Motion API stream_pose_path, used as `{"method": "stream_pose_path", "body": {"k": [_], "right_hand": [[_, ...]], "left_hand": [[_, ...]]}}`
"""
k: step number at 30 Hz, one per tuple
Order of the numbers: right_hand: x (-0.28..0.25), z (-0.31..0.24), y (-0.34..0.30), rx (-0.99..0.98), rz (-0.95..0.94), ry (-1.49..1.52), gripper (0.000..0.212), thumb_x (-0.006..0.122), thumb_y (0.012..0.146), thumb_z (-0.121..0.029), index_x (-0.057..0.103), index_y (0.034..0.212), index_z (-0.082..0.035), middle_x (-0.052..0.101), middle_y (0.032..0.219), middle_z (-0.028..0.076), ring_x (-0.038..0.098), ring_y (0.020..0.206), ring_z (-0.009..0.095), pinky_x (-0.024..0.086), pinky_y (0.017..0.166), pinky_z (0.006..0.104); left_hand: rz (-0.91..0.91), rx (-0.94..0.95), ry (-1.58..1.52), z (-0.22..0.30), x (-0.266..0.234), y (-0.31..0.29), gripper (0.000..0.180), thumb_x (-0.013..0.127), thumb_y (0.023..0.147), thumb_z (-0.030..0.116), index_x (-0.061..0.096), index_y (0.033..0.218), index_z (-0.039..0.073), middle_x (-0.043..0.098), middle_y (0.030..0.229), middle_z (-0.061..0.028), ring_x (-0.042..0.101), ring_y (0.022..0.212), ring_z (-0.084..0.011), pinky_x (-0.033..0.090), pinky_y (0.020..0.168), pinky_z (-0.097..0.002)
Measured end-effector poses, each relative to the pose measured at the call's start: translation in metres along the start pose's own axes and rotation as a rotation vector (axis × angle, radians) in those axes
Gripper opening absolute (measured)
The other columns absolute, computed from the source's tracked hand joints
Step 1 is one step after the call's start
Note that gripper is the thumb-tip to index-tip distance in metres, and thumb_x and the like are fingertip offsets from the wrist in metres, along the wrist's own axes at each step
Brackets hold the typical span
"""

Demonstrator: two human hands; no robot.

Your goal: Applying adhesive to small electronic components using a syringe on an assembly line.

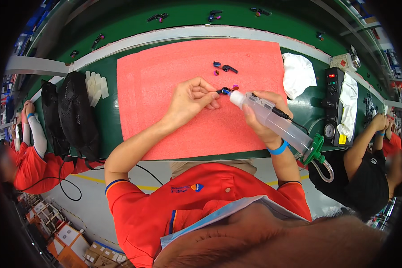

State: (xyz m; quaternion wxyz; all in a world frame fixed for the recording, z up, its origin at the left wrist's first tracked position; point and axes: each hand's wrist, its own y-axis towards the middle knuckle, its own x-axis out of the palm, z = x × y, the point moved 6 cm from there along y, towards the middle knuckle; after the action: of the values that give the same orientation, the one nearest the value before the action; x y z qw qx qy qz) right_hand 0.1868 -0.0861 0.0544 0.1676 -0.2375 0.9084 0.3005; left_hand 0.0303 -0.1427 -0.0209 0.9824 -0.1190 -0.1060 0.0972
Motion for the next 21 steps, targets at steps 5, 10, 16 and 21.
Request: {"method": "stream_pose_path", "body": {"k": [5, 10, 16, 21], "right_hand": [[0.0012, -0.0010, 0.0006, -0.003, -0.007, 0.002, 0.032, 0.067, 0.063, -0.008, 0.051, 0.089, 0.001, 0.061, 0.076, 0.011, 0.060, 0.068, 0.015, 0.048, 0.062, 0.0236], [0.0010, -0.0009, 0.0006, -0.027, -0.004, -0.015, 0.032, 0.067, 0.063, -0.007, 0.051, 0.088, 0.001, 0.061, 0.076, 0.011, 0.060, 0.068, 0.015, 0.048, 0.062, 0.0237], [0.0011, -0.0005, 0.0011, -0.032, 0.022, -0.008, 0.031, 0.068, 0.062, -0.007, 0.052, 0.087, 0.000, 0.060, 0.073, 0.010, 0.059, 0.064, 0.014, 0.048, 0.059, 0.0233], [-0.0006, -0.0008, 0.0008, 0.009, 0.016, -0.028, 0.031, 0.068, 0.062, -0.007, 0.052, 0.087, 0.000, 0.059, 0.073, 0.010, 0.059, 0.065, 0.014, 0.047, 0.059, 0.0234]], "left_hand": [[0.013, 0.011, 0.006, -0.0007, -0.0003, 0.0000, 0.004, 0.051, 0.078, -0.002, 0.050, 0.081, -0.004, 0.058, 0.073, -0.0117, 0.060, 0.065, -0.0148, 0.050, 0.056, -0.0229], [0.023, 0.021, -0.008, -0.0008, 0.0002, 0.0004, 0.003, 0.050, 0.078, -0.003, 0.050, 0.080, -0.004, 0.058, 0.072, -0.0112, 0.060, 0.065, -0.0143, 0.050, 0.055, -0.0226], [0.019, 0.016, 0.013, 0.0007, 0.0004, -0.0003, 0.006, 0.052, 0.078, -0.001, 0.050, 0.083, -0.004, 0.058, 0.075, -0.0121, 0.060, 0.066, -0.0153, 0.050, 0.059, -0.0238], [0.021, 0.024, 0.024, 0.0015, 0.0006, -0.0013, 0.006, 0.052, 0.078, -0.001, 0.050, 0.083, -0.004, 0.058, 0.075, -0.0121, 0.060, 0.067, -0.0154, 0.050, 0.059, -0.0238]]}}
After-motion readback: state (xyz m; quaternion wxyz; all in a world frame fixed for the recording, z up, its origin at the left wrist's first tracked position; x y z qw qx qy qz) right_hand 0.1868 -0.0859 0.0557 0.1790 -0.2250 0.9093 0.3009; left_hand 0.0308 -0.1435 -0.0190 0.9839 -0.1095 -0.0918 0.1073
